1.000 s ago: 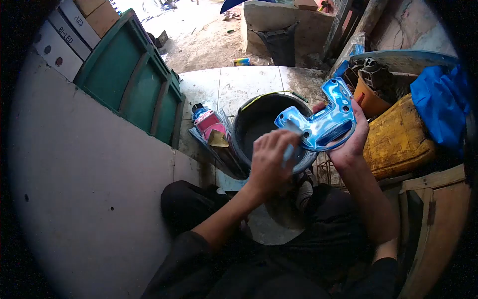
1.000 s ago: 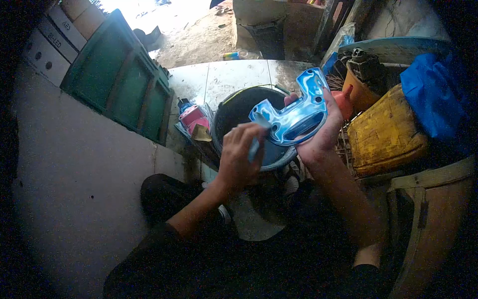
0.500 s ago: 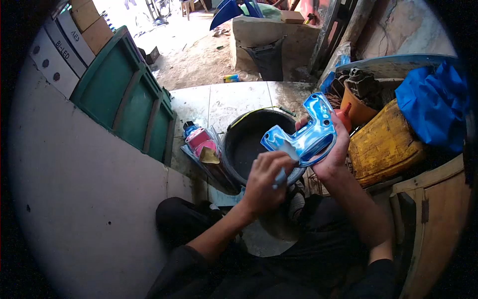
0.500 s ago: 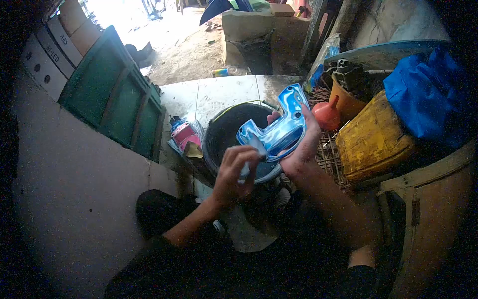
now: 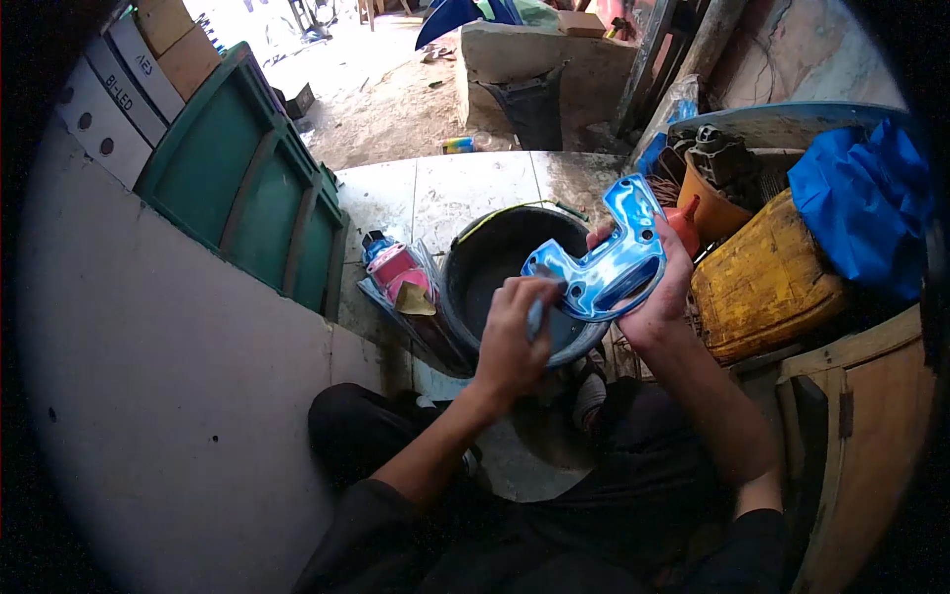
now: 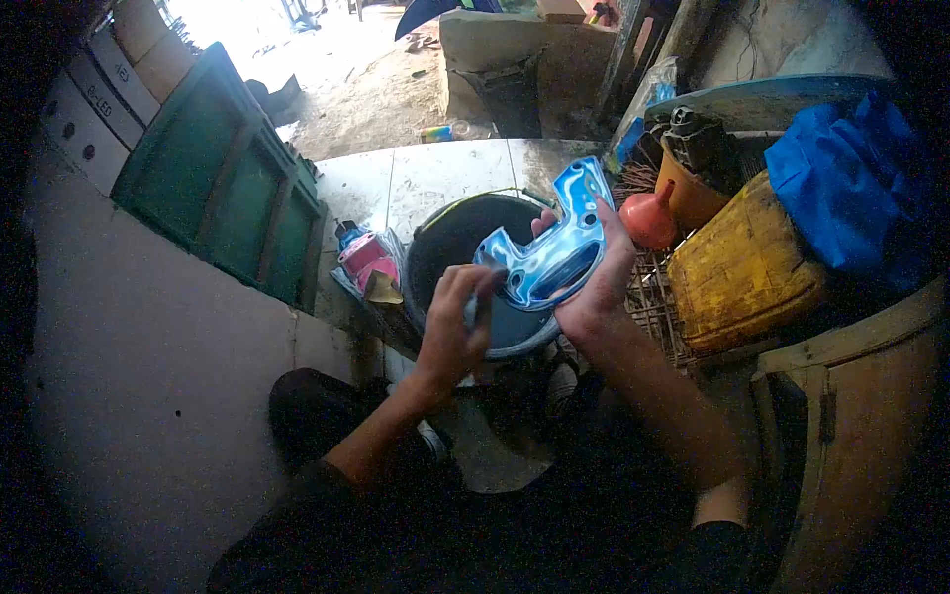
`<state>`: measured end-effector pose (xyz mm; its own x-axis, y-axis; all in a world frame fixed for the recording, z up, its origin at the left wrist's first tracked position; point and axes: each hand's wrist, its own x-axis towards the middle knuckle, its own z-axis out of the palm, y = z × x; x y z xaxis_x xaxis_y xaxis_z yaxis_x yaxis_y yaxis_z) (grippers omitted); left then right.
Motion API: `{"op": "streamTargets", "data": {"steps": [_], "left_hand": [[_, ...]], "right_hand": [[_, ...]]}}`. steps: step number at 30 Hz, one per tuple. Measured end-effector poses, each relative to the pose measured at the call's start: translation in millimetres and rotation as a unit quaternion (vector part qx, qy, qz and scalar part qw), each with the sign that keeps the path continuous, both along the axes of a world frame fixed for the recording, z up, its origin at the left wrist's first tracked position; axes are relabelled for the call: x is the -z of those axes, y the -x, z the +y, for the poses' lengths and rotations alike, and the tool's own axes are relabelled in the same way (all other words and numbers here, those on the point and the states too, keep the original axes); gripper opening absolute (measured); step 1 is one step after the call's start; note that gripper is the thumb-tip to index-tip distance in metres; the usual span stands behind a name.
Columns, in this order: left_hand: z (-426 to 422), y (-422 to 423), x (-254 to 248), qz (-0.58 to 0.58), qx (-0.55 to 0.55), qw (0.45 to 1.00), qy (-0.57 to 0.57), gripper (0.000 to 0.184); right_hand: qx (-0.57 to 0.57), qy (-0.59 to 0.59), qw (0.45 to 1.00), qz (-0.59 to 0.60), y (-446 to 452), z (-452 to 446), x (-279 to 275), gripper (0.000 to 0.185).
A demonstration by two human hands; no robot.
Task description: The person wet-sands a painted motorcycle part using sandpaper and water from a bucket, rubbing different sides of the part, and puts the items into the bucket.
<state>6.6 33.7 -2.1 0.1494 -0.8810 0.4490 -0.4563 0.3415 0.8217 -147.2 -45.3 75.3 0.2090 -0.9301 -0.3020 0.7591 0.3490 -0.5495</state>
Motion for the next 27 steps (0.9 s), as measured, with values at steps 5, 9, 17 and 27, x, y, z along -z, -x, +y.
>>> {"op": "streamTargets", "data": {"steps": [5,9,17,27], "left_hand": [[13.8,6.7,-23.4,-0.037,0.076,0.991,0.108,0.032],[2.0,-0.9,-4.8,0.000,0.014,1.000,-0.018,0.031],[6.4,4.3,-13.1,-0.002,0.026,0.999,0.032,0.023],[5.3,12.8,-5.2,0.081,-0.016,0.997,0.008,0.018]], "right_hand": [[-0.005,0.006,1.000,0.022,-0.3,0.2,-3.5,0.050],[0.005,-0.006,0.999,0.038,0.7,0.6,3.5,0.050],[0.013,-0.012,0.999,0.029,-2.6,3.7,-3.8,0.051],[-0.003,-0.015,1.000,0.012,0.2,-0.4,6.0,0.050]]}}
